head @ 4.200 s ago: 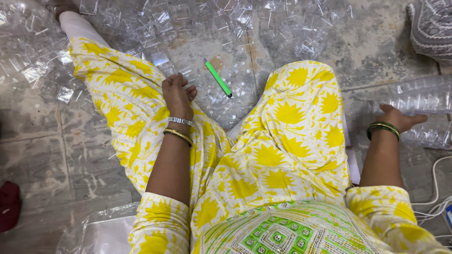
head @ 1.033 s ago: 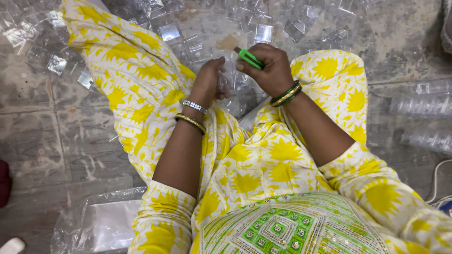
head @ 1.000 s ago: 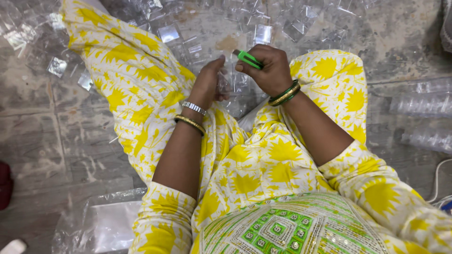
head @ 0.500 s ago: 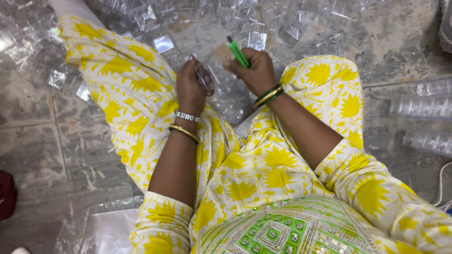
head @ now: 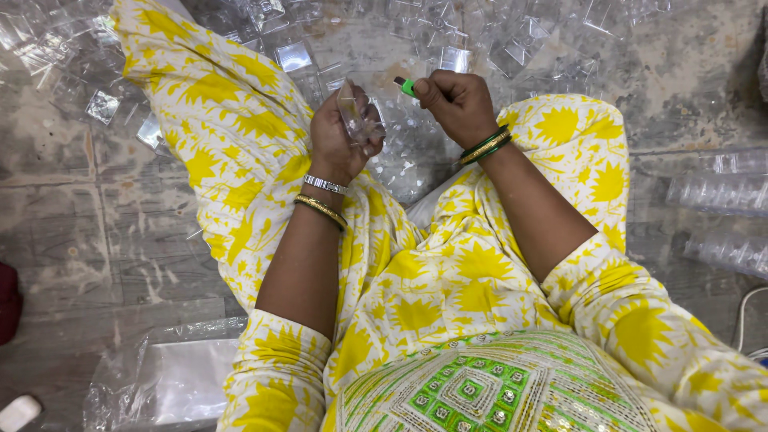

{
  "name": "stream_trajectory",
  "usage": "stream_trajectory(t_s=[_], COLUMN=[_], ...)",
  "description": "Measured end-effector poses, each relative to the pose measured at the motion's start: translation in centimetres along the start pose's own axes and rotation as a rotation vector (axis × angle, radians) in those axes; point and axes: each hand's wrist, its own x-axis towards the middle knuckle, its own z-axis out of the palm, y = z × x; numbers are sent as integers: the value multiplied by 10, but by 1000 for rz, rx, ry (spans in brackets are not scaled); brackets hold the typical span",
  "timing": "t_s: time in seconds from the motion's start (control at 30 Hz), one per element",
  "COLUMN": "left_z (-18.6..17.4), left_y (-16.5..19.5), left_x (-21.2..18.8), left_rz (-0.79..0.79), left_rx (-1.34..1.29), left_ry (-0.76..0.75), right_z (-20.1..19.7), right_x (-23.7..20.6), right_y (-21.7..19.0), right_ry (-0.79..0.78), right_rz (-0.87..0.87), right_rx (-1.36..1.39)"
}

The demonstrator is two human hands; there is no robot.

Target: The person sits on the floor among scattered clear plastic pouches and boxes, picks up individual plastic items, marks them with a green marker, and folds or presses clear plastic film over them, setting finished pieces aside.

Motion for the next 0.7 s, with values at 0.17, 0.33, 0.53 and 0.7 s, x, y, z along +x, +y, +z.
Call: stream_trajectory(t_s=[0.17, 0.33, 0.53, 0.7], left_z=[-1, -10, -20, -8], left_y=[0, -3, -2, 0], left_x=[0, 4, 7, 5], left_rz=[-29, 6, 257, 353], left_rx=[8, -55, -120, -1], left_ry=[-10, 66, 106, 285], right_z=[-3, -6, -2, 10], right_x=[0, -1, -7, -5], right_y=[4, 0, -6, -10], right_ry=[63, 11, -110, 85], right_rz=[-64, -88, -64, 13], right_rx=[-95, -116, -63, -61])
